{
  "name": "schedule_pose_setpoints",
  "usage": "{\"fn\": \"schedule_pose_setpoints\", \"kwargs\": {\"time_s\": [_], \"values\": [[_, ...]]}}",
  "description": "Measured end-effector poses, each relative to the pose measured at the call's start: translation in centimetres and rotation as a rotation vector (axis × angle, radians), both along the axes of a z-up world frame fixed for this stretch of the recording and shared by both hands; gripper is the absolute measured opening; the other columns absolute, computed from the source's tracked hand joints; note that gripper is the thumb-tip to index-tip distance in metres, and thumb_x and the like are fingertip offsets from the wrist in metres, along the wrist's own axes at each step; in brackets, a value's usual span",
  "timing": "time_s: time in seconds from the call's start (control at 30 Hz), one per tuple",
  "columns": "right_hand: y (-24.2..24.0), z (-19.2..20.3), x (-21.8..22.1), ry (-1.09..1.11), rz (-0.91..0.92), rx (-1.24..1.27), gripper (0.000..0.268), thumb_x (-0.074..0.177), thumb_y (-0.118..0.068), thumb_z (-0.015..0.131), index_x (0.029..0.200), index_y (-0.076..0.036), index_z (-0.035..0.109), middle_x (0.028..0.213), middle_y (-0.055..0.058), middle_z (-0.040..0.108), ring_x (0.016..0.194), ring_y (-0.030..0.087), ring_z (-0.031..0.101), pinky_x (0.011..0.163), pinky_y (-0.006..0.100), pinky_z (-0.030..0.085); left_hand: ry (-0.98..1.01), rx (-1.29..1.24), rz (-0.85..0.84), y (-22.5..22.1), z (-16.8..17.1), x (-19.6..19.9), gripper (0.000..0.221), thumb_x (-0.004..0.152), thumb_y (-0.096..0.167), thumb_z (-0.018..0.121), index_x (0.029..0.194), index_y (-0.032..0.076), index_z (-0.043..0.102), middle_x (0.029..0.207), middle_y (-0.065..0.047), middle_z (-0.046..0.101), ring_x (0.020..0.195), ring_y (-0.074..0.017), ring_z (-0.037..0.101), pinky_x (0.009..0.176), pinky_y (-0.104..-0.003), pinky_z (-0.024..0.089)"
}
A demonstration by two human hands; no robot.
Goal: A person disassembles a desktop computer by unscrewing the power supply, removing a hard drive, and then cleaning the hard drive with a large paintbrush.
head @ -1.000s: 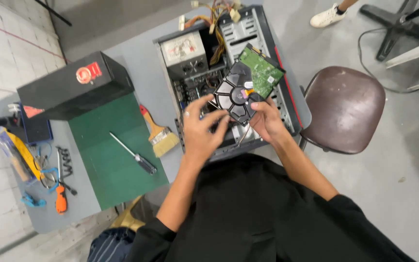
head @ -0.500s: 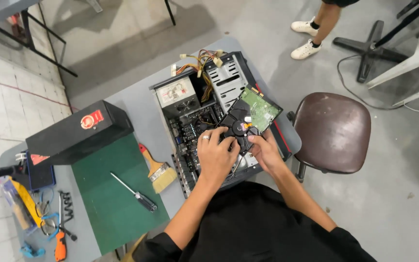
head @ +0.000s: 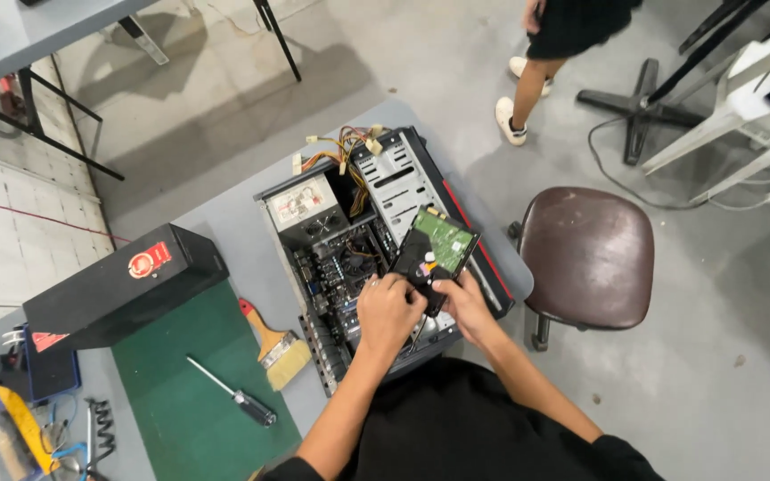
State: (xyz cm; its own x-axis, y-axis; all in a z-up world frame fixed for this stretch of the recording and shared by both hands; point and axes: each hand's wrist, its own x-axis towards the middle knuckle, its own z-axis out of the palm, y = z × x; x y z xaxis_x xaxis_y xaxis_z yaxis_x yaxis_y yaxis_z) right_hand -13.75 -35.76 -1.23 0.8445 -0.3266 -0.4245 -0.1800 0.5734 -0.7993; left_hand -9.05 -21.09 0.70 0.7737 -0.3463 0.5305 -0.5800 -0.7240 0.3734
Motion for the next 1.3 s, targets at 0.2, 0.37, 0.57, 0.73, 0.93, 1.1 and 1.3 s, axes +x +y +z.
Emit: {"fn": "schedule_pose_setpoints", "kwargs": {"time_s": [0.2,0.37,0.57,0.73,0.93,1.1,1.3], "values": [[-0.5,-3.5,-0.2,0.090,0.000,0.056,0.042,0.084,-0.011,0.078,0.118,-0.001,0.055,0.101,0.013,0.065,0.081,0.027,0.074,0.071,0.043,0.066,0.192,-0.123,0.064,1.7,2.2,-0.8,0.003,0.070,0.019,0.074,0.069,0.020,0.072,0.072,0.004,0.071,0.068,-0.0212,0.072,0.074,-0.029,0.058],[-3.2,-7.7,0.3,0.079,-0.035,0.081,0.038,0.082,-0.009,0.076,0.115,-0.003,0.059,0.099,0.012,0.069,0.085,0.026,0.075,0.075,0.041,0.065,0.713,-0.752,0.179,4.3,5.0,-0.3,0.011,0.073,0.006,0.078,0.081,0.013,0.081,0.068,-0.009,0.075,0.066,-0.0152,0.072,0.063,-0.029,0.059],[-5.6,6.2,6.0,-0.088,-0.079,0.025,0.039,0.077,-0.014,0.081,0.114,-0.007,0.068,0.099,0.013,0.073,0.085,0.026,0.076,0.075,0.040,0.066,0.923,-1.265,0.273,8.6,1.2,1.7,0.003,0.079,-0.002,0.072,0.081,-0.004,0.071,0.063,-0.016,0.064,0.045,-0.0204,0.064,0.046,-0.033,0.060],[-9.1,11.6,5.6,-0.547,0.002,0.097,0.040,0.094,-0.032,0.066,0.131,-0.021,0.057,0.129,0.017,0.066,0.118,0.044,0.063,0.096,0.066,0.053,0.816,-1.231,0.303,11.7,-1.1,2.9,0.006,0.080,-0.005,0.069,0.084,-0.004,0.066,0.068,-0.016,0.064,0.046,-0.0165,0.057,0.046,-0.031,0.056],[-11.4,8.6,5.8,-0.375,-0.225,0.199,0.036,0.091,-0.006,0.066,0.127,-0.009,0.063,0.125,0.023,0.071,0.113,0.044,0.071,0.096,0.057,0.063,0.600,-0.926,0.343,13.4,-0.9,2.5,0.022,0.088,0.000,0.071,0.109,-0.003,0.071,0.087,-0.018,0.071,0.059,-0.0174,0.061,0.055,-0.032,0.052],[-11.9,-0.1,4.4,-0.289,-0.135,0.329,0.042,0.086,-0.003,0.062,0.128,-0.006,0.064,0.122,0.021,0.073,0.108,0.039,0.074,0.086,0.050,0.067,0.338,-0.575,0.354,13.3,-3.3,1.9,0.014,0.093,0.006,0.075,0.106,0.005,0.080,0.090,-0.014,0.071,0.074,-0.0278,0.070,0.065,-0.034,0.056],[-9.6,-2.4,4.1,-0.260,-0.091,0.340,0.044,0.083,0.004,0.060,0.124,-0.008,0.068,0.119,0.024,0.073,0.105,0.047,0.072,0.084,0.052,0.066,0.279,-0.589,0.352,12.5,-3.9,2.1,0.009,0.095,0.012,0.080,0.102,0.008,0.081,0.088,-0.005,0.074,0.068,-0.0170,0.069,0.060,-0.028,0.055]]}}
